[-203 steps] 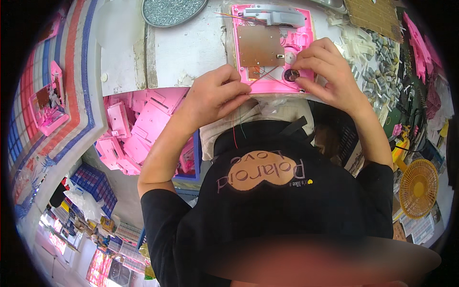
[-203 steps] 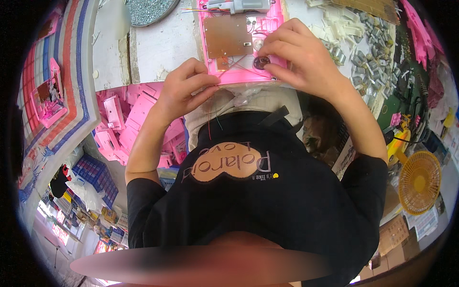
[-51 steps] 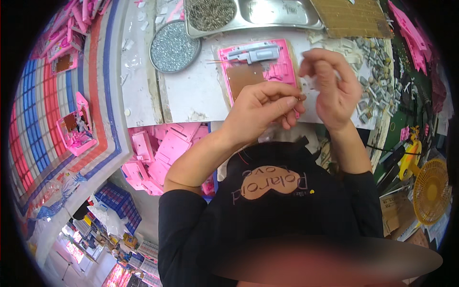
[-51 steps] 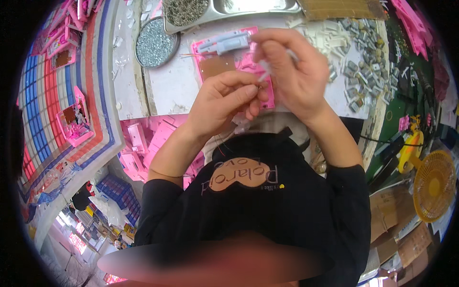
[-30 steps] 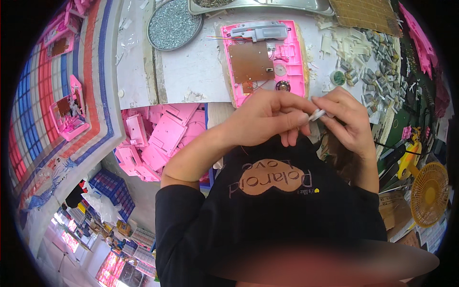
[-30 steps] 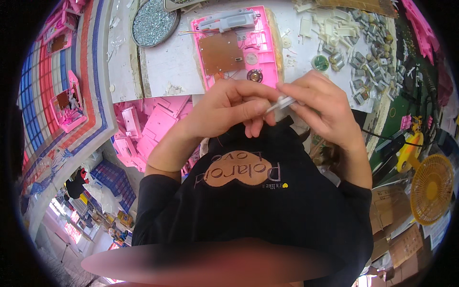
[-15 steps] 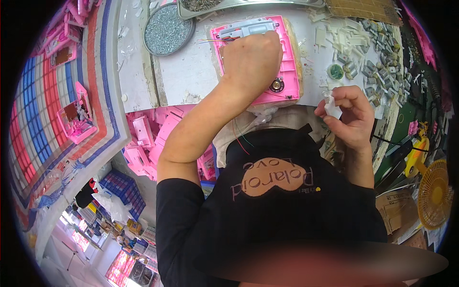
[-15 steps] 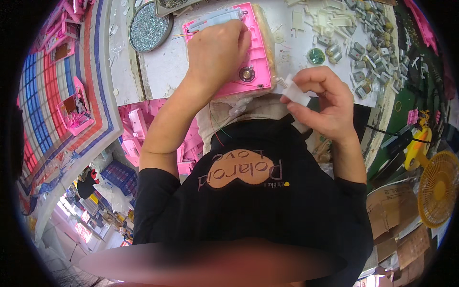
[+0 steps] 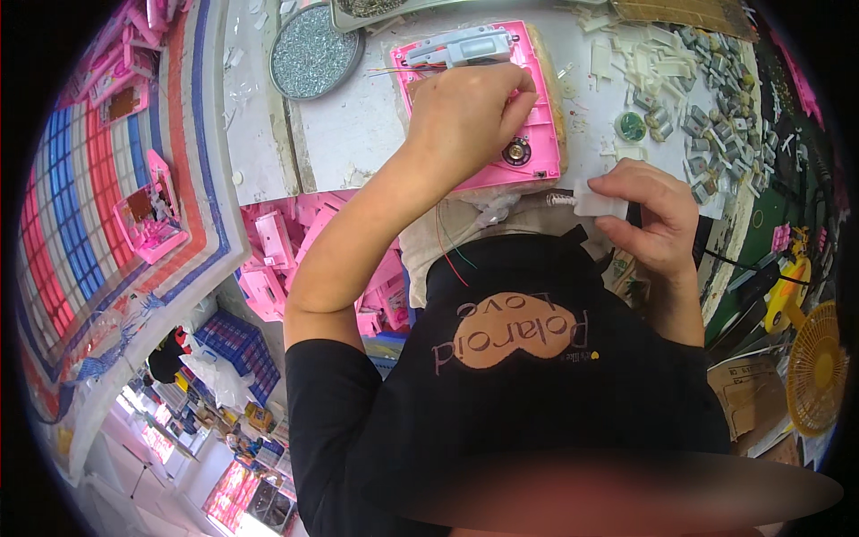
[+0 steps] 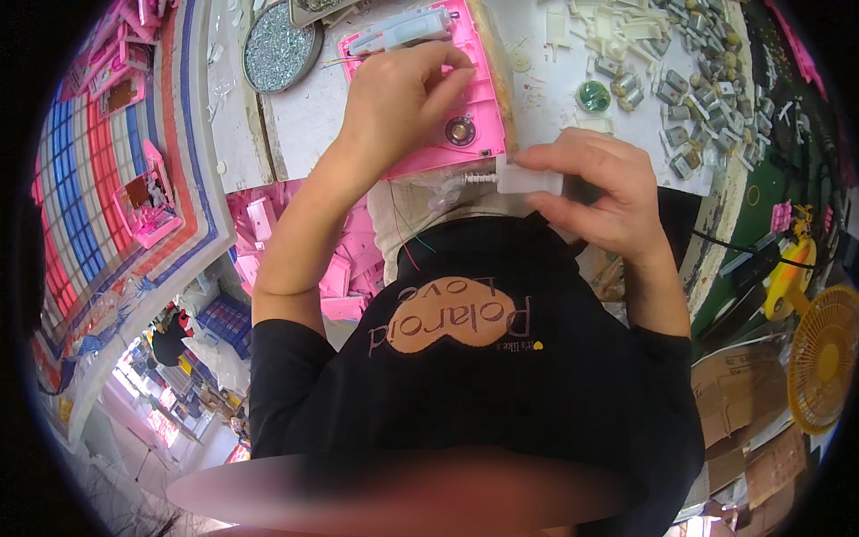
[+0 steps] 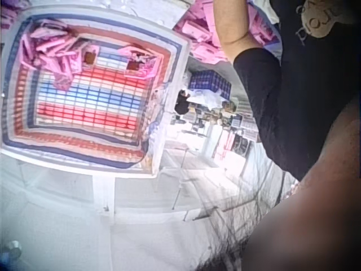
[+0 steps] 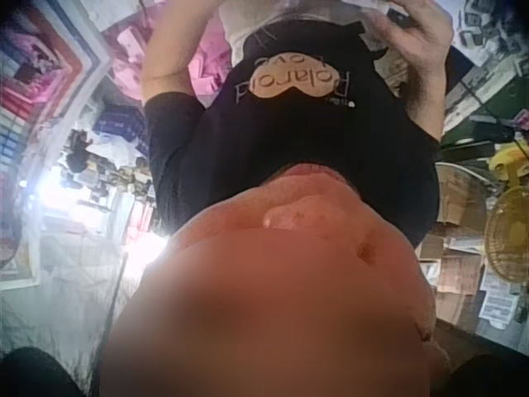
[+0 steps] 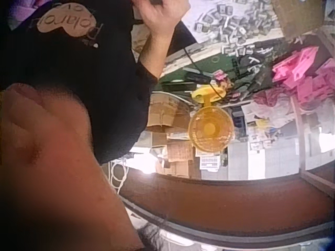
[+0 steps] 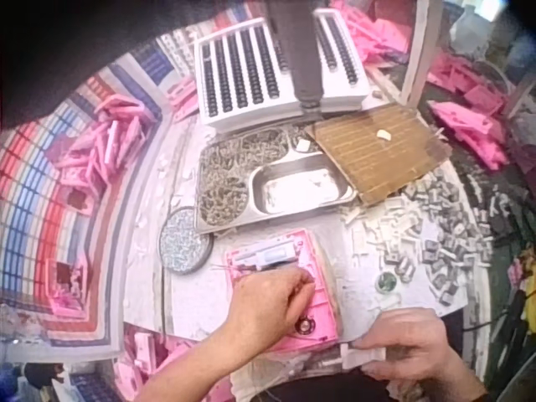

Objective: The recorder is assembling an electronic device, involving component placement, soldering, and screwing.

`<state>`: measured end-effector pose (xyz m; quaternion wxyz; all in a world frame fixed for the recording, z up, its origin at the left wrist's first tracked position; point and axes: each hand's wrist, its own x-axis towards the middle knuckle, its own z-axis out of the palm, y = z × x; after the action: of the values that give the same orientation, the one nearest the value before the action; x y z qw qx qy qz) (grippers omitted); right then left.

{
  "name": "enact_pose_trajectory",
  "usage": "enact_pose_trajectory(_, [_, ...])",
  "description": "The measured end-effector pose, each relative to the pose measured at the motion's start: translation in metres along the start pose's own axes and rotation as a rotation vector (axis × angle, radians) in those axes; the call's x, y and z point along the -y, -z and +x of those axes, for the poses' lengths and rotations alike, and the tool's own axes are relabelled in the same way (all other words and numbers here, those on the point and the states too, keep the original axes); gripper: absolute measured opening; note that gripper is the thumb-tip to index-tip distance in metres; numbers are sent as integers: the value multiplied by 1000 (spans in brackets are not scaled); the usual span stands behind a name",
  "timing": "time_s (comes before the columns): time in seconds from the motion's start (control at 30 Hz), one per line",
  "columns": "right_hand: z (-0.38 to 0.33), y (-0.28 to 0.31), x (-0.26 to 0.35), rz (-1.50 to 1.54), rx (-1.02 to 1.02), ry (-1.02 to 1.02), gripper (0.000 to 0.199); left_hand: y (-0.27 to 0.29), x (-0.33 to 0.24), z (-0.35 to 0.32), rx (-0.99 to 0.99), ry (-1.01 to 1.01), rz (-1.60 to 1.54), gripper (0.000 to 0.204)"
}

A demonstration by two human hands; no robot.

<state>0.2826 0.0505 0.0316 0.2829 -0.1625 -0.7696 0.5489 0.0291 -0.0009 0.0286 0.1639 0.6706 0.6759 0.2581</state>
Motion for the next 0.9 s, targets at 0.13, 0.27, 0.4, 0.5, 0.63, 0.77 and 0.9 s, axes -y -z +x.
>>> enact_pose_trajectory(0.13, [6,7,3,-180,10,-28,35,-2,2,0,117,-75,141,18])
enact_pose_trajectory(0.27, [16,6,-5,-285,-176,-109,33,-2,2,2,92,-39,78,15])
enact_pose_trajectory(0.4, [47,5,-15,-501,-70,122,27,16,14,-17,-15,229,-341,12])
enact_pose_trajectory(0.5, [66,-2,-13,-627,35,194,28,7,17,-36,-163,290,-571,10])
enact_pose_trajectory(0.63, [84,-12,-8,-718,157,242,31,-6,24,-42,-284,158,-561,9])
enact_pose_trajectory(0.77, [96,-12,-10,-648,246,323,33,-6,23,-41,-298,127,-543,10])
enact_pose_trajectory(0.9, [90,-4,-43,-441,198,301,28,-8,28,-37,-322,18,-453,10])
